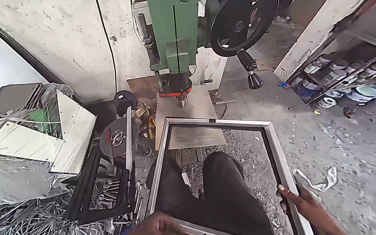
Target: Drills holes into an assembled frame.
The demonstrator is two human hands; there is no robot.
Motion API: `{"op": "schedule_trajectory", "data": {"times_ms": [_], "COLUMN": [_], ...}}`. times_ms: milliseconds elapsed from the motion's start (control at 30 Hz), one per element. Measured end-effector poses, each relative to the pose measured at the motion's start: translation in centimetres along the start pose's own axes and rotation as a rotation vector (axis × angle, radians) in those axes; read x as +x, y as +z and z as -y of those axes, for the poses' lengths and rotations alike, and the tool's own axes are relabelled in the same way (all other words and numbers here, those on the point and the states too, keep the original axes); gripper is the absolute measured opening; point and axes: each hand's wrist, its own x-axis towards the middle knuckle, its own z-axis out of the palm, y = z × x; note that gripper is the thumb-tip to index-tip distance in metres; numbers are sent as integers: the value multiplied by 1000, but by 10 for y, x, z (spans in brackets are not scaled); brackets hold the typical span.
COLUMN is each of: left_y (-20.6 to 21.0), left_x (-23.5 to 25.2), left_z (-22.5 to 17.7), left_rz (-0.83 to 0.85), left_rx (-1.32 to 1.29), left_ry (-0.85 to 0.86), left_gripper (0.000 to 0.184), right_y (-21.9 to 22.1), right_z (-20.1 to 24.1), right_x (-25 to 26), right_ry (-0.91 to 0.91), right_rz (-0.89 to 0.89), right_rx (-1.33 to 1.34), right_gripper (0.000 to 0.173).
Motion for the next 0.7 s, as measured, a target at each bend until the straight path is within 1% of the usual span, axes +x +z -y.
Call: {"op": "schedule_trajectory", "data": {"times_ms": [67, 100, 133, 200, 233, 267, 300, 333, 400, 467, 567, 700], "left_y": [-5, -9, -18, -43, -54, -64, -71, -78, -94, -113, -131, -140], "left_x": [18, 35, 58, 117, 150, 185, 218, 249, 300, 331, 347, 352], "left_z": [-29, -40, -49, -58, -65, -73, -83, -93, -107, -114, -119, -121], "left_rz": [-155, -249, -334, -469, -514, -551, -570, -576, -604, -631, -649, -635], "left_rx": [195, 365, 569, 906, 1024, 1107, 1177, 1234, 1309, 1302, 1265, 1235], "left_ry": [95, 161, 241, 470, 518, 524, 489, 451, 421, 408, 417, 460], "left_gripper": [37, 38, 38, 35, 35, 37, 40, 43, 43, 44, 42, 35], "right_y": [-12, -15, -17, -17, -17, -17, -18, -19, -18, -18, -19, -16], "right_z": [-1, 1, 3, 4, 4, 3, 3, 4, 4, 4, 3, 4], "right_x": [-10, -15, -19, -23, -24, -25, -26, -27, -29, -30, -28, -27], "right_ry": [15, 29, 46, 64, 57, 49, 48, 50, 53, 55, 52, 52], "right_rz": [-5, -10, -24, -60, -68, -70, -68, -69, -84, -100, -108, -104], "right_rx": [8, 16, 24, 55, 62, 63, 65, 71, 72, 69, 58, 63], "right_gripper": [74, 67, 60, 53, 53, 53, 53, 53, 54, 54, 53, 54]}}
